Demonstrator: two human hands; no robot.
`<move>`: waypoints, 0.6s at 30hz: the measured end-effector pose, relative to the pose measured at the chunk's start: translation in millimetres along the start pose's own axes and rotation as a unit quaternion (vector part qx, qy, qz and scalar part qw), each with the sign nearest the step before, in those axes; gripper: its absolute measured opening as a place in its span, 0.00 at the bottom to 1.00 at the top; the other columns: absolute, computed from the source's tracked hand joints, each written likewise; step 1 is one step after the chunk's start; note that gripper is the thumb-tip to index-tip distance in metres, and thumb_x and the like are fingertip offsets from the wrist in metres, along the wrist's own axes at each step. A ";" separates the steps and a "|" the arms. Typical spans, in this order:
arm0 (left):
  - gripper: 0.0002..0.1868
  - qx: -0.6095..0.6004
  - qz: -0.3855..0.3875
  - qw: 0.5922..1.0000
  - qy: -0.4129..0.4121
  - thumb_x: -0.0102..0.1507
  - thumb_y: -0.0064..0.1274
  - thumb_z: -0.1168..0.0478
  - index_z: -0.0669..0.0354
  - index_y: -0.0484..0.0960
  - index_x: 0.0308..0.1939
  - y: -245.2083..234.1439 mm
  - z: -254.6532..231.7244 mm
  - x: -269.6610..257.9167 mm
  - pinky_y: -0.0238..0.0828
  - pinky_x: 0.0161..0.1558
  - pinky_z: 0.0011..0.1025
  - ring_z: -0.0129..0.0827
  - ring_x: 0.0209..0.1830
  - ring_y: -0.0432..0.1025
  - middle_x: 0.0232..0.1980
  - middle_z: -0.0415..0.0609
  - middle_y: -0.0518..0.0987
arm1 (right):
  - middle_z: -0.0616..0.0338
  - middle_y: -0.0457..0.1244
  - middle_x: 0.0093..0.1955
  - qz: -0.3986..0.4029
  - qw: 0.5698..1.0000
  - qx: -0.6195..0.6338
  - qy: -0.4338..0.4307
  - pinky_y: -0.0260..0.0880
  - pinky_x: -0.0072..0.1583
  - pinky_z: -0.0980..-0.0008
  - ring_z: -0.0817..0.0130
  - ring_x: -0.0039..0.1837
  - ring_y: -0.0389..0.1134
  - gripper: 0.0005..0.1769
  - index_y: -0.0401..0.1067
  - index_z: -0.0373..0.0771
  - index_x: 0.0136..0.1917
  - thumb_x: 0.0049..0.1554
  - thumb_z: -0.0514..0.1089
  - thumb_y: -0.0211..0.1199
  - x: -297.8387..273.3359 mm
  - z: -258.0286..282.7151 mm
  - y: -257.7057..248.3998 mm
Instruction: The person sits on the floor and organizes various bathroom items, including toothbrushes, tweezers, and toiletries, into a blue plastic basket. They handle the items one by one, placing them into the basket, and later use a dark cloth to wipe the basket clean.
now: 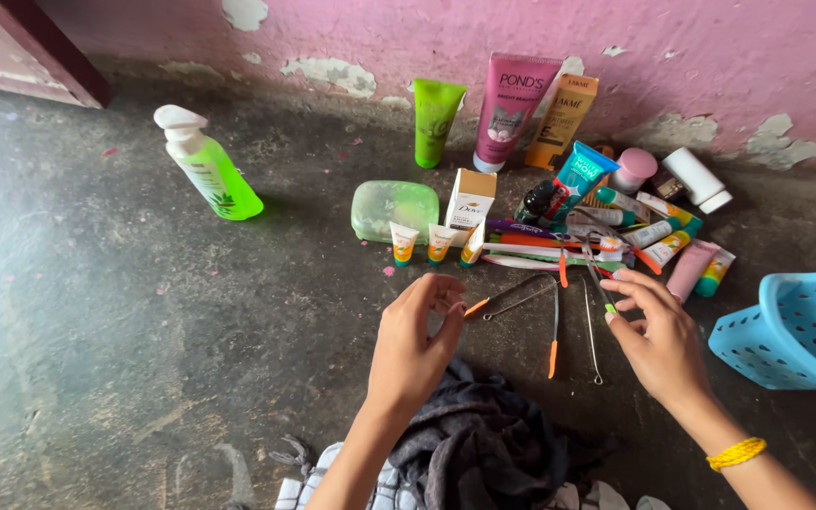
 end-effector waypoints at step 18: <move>0.09 -0.023 0.035 0.998 -0.036 0.61 0.54 0.68 0.63 0.79 0.45 20.9 14.4 0.4 0.75 0.40 0.30 0.32 0.37 0.79 0.37 0.48 0.83 | 0.55 0.74 0.46 0.084 0.994 0.022 0.068 0.77 0.49 0.68 0.70 0.44 0.76 0.18 0.77 0.46 0.60 0.57 0.37 0.60 2.2 -24.3 20.6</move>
Point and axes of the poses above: each hand's wrist, its own x-axis towards the middle knuckle, its own y-axis out of the palm, z = x × y, the point moved 10 cm from there along x, towards the middle knuckle
